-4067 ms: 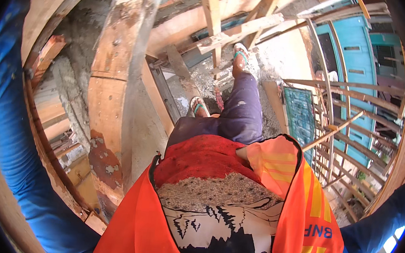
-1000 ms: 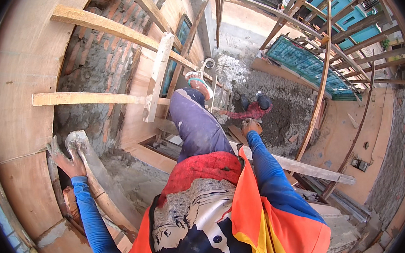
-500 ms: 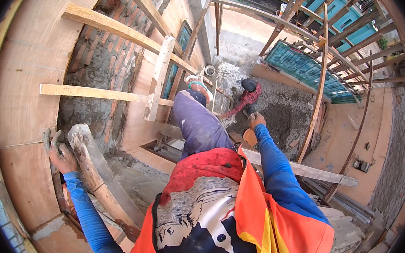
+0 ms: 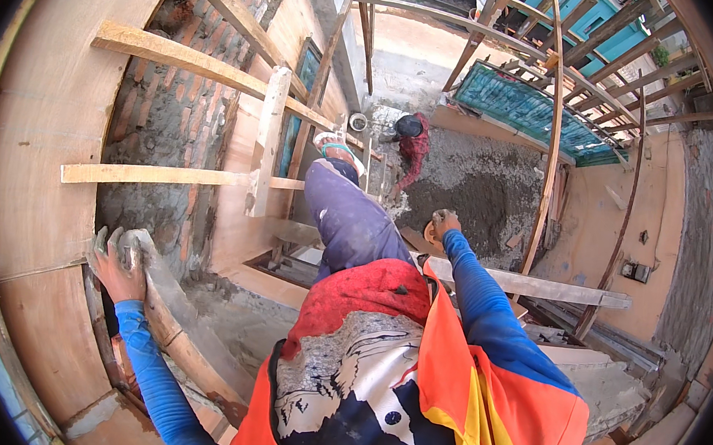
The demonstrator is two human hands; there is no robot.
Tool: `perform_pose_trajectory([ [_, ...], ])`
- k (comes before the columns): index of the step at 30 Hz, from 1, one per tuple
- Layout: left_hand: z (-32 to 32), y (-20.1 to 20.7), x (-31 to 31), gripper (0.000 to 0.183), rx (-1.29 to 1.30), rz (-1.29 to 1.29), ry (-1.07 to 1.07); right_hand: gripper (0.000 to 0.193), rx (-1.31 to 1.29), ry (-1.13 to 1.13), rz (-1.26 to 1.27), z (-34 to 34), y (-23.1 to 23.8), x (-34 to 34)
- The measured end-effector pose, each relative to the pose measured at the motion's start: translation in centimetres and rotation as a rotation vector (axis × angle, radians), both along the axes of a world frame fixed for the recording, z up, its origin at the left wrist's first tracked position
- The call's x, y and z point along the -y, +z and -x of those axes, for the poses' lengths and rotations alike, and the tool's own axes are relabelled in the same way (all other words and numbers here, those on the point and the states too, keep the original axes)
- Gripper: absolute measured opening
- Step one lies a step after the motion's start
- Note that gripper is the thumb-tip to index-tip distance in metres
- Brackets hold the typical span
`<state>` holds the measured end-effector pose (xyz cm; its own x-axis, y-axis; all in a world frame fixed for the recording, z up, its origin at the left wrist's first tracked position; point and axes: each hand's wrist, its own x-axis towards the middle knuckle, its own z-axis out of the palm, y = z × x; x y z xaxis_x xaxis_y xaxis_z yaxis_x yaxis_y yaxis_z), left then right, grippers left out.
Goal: The person applies wet cement to a curved ceiling surface using a trowel. They receive a bowl of cement from a coworker below, scoop the material, and spread it onto the formwork, smoothing the surface repeatedly.
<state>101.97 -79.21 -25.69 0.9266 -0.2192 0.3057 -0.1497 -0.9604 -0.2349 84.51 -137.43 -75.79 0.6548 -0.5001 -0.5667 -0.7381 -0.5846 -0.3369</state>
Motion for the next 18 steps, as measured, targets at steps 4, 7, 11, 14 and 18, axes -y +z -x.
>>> perform_pose_trajectory([
  [4,-0.2,-2.1,-1.3,0.03,-0.005,0.074,-0.015,0.032,0.051,-0.05,-0.072,-1.3,2.6,1.4],
  [7,-0.2,-2.4,-1.4,0.031,-0.008,0.083,0.004,0.03,0.101,-0.072,-0.057,-1.7,4.3,2.6],
  [11,-0.6,-2.6,-0.7,0.034,0.017,0.057,-0.005,0.028,0.071,-0.064,-0.173,-2.2,8.4,5.6],
  [14,-0.1,-1.3,-0.3,0.039,0.054,0.072,-0.064,0.027,0.117,-0.122,-0.485,-3.2,14.9,7.3],
  [18,0.0,-0.3,-1.9,0.04,0.133,0.028,0.004,0.024,0.262,-0.098,-0.76,-3.0,27.4,10.3],
])
